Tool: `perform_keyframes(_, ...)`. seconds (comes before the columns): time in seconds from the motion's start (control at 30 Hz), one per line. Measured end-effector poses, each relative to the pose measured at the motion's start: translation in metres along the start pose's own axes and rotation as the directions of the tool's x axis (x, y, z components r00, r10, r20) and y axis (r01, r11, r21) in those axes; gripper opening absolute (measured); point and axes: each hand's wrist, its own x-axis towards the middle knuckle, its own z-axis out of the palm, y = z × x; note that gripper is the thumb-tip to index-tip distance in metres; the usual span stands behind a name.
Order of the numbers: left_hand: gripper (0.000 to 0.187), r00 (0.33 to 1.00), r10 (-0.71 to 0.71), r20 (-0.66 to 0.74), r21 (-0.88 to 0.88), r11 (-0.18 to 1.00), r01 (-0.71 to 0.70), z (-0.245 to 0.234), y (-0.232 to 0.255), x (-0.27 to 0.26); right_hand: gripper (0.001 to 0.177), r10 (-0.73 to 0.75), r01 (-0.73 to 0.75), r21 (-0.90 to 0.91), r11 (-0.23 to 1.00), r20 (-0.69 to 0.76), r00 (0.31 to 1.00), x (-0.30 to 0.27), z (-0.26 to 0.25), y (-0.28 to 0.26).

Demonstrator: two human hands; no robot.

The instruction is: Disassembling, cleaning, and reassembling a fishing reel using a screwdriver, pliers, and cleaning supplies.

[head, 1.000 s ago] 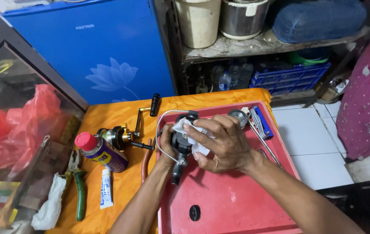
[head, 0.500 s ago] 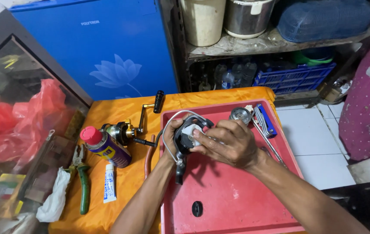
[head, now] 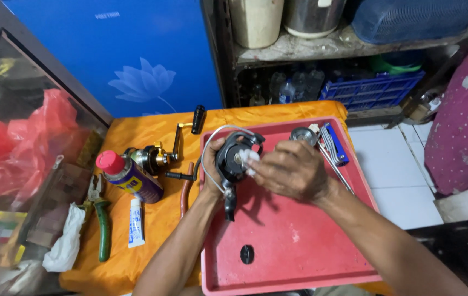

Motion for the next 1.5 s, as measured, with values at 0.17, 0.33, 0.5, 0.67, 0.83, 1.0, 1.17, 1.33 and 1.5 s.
perform_keyframes(0.17, 0.045, 1.000, 0.016, -0.001, 0.033, 0.999, -0.016, 0.004, -0.002, -0.006, 0.024, 0.062, -0.062, -0.004, 0.998, 0.012, 0.998, 0.006, 0.000, 0.001)
perform_keyframes(0.33, 0.032, 0.999, 0.024, -0.032, -0.160, 0.987, -0.029, 0.002, -0.004, -0.002, 0.021, 0.083, -0.081, 0.053, 0.995, -0.036, 0.996, 0.008, 0.002, -0.006)
perform_keyframes(0.5, 0.023, 0.997, -0.017, 0.081, -0.544, 0.837, 0.058, 0.044, 0.016, -0.022, 0.015, 0.199, -0.181, 0.149, 0.972, -0.122, 0.972, 0.001, 0.005, -0.002)
perform_keyframes(0.67, 0.020, 0.993, -0.004, -0.115, -0.516, 0.855, -0.056, 0.045, 0.013, -0.020, 0.007, 0.241, -0.216, 0.184, 0.959, -0.128, 0.962, 0.009, 0.005, -0.005)
perform_keyframes(0.83, 0.019, 0.985, 0.022, -0.173, -0.327, 0.942, -0.079, 0.029, 0.008, -0.016, 0.008, 0.336, -0.301, 0.248, 0.921, -0.116, 0.934, 0.006, 0.009, -0.008)
perform_keyframes(1.0, 0.016, 0.968, 0.140, -0.209, -0.167, 0.970, -0.176, 0.015, 0.005, -0.018, 0.012, 0.430, -0.400, 0.307, 0.864, -0.035, 0.902, 0.002, 0.016, -0.014)
perform_keyframes(1.17, 0.008, 0.716, 0.668, 0.202, 0.531, 0.539, -0.653, -0.063, -0.026, 0.008, 0.024, 0.532, -0.547, 0.348, 0.761, 0.146, 0.834, -0.001, 0.012, -0.016)
perform_keyframes(1.33, 0.011, 0.708, 0.678, 0.197, 0.517, 0.542, -0.663, 0.066, -0.002, -0.042, 0.027, 0.582, -0.607, 0.338, 0.719, 0.185, 0.792, -0.009, 0.016, -0.021)
perform_keyframes(1.5, 0.014, 0.705, 0.669, 0.236, 0.490, 0.544, -0.681, 0.042, -0.001, -0.024, 0.024, 0.512, -0.520, 0.227, 0.824, 0.096, 0.854, -0.015, 0.021, -0.016)
